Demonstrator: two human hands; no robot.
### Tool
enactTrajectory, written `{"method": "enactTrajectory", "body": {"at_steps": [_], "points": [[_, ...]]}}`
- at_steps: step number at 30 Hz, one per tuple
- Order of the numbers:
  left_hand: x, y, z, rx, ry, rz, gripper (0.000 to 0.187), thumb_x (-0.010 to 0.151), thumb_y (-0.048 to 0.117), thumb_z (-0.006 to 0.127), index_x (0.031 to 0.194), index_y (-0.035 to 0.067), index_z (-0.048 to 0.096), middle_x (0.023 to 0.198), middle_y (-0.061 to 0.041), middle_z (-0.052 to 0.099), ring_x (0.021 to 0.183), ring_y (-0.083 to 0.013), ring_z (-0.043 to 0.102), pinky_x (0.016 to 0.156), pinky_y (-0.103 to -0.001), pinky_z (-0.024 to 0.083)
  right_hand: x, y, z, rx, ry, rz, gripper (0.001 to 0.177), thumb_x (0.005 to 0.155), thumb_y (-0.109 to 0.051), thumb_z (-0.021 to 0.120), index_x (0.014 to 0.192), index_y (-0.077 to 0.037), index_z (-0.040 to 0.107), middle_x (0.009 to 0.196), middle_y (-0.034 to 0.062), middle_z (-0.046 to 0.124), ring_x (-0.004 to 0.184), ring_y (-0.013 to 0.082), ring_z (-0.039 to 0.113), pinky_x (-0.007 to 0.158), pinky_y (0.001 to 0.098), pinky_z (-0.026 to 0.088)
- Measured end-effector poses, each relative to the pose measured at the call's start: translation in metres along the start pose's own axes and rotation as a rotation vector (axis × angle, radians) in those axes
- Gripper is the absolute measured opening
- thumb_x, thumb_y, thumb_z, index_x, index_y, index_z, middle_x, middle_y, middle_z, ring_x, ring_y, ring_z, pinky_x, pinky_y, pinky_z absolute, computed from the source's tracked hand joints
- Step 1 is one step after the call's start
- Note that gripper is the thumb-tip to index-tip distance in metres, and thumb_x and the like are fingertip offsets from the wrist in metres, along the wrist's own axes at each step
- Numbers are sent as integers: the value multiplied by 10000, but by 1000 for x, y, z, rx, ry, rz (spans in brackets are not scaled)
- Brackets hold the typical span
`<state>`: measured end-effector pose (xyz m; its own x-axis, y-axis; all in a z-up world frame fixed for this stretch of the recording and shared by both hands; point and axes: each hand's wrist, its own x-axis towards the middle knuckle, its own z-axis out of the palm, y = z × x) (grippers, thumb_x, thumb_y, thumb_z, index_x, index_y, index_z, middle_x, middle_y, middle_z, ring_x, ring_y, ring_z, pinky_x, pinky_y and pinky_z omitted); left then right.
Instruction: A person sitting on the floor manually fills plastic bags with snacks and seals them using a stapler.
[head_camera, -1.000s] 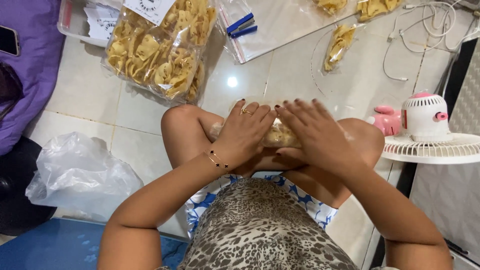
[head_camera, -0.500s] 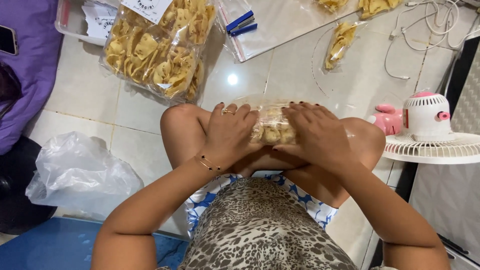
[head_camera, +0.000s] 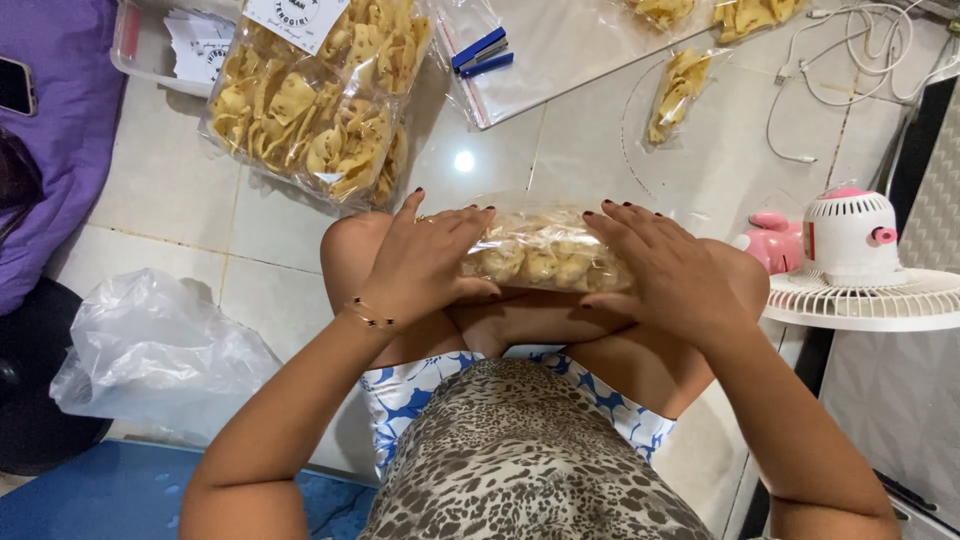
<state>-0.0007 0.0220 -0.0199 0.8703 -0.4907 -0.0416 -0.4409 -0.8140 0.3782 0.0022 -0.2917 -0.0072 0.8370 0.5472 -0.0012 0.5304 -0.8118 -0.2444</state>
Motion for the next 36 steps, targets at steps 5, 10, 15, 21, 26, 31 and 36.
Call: {"method": "enactTrajectory", "body": {"at_steps": [5, 10, 15, 21, 26, 31, 36], "points": [[-9, -3, 1, -6, -41, -9, 823, 731, 580, 832, 1354, 87, 617, 1258, -127, 725, 1257, -244, 653, 1164, -609, 285, -14, 11, 10, -37, -83, -15, 976, 735, -753, 680, 1558, -284, 445, 1496, 56, 585, 1342, 275, 595, 910, 433, 567], [-7, -28, 10, -28, 365, 12, 694, 694, 646, 826, 1224, 208, 728, 1149, -27, 769, 1079, -213, 731, 1060, -537, 443, -14, 9, 2, 107, -107, 282, 1078, 699, -605, 816, 1606, -190, 408, 1531, 126, 550, 1360, 321, 555, 965, 477, 523], [-24, -69, 1, -338, 610, -253, 169, 936, 346, 839, 1040, 219, 799, 1029, 21, 785, 1009, -205, 739, 977, -360, 515, -20, 16, 4, 86, -53, 434, 1026, 733, -604, 799, 1594, -167, 450, 1423, 129, 639, 1236, 330, 644, 964, 473, 508], [-15, -31, 43, -634, 552, -604, 233, 932, 379, 761, 1165, 373, 741, 1123, 85, 744, 1043, -163, 698, 948, -331, 519, -31, 15, 43, 74, 137, 456, 1089, 630, -664, 869, 1557, -194, 544, 1308, 74, 701, 1099, 307, 698, 961, 397, 514], [16, -10, 60, -1083, 713, -520, 380, 951, 403, 757, 1264, 194, 711, 1205, -13, 720, 1064, -132, 659, 942, -305, 516, -31, -7, 34, 38, 235, 401, 1086, 593, -681, 887, 1514, -181, 598, 1304, 53, 707, 1076, 272, 707, 946, 353, 528], [42, -3, 42, -1218, 877, -561, 245, 912, 360, 820, 1061, 180, 744, 979, 56, 714, 907, -48, 620, 811, -217, 493, -49, -49, 31, 130, 311, 313, 921, 678, -595, 900, 1410, -96, 647, 1107, 116, 724, 929, 292, 702, 849, 354, 555], [35, 14, 0, -1144, 800, -386, 146, 900, 270, 796, 979, 170, 726, 997, 35, 693, 931, -83, 634, 846, -240, 520, -63, -93, 43, 313, 210, 274, 912, 731, -590, 842, 1401, -81, 488, 1404, 164, 586, 1257, 314, 601, 1017, 402, 509]]}}
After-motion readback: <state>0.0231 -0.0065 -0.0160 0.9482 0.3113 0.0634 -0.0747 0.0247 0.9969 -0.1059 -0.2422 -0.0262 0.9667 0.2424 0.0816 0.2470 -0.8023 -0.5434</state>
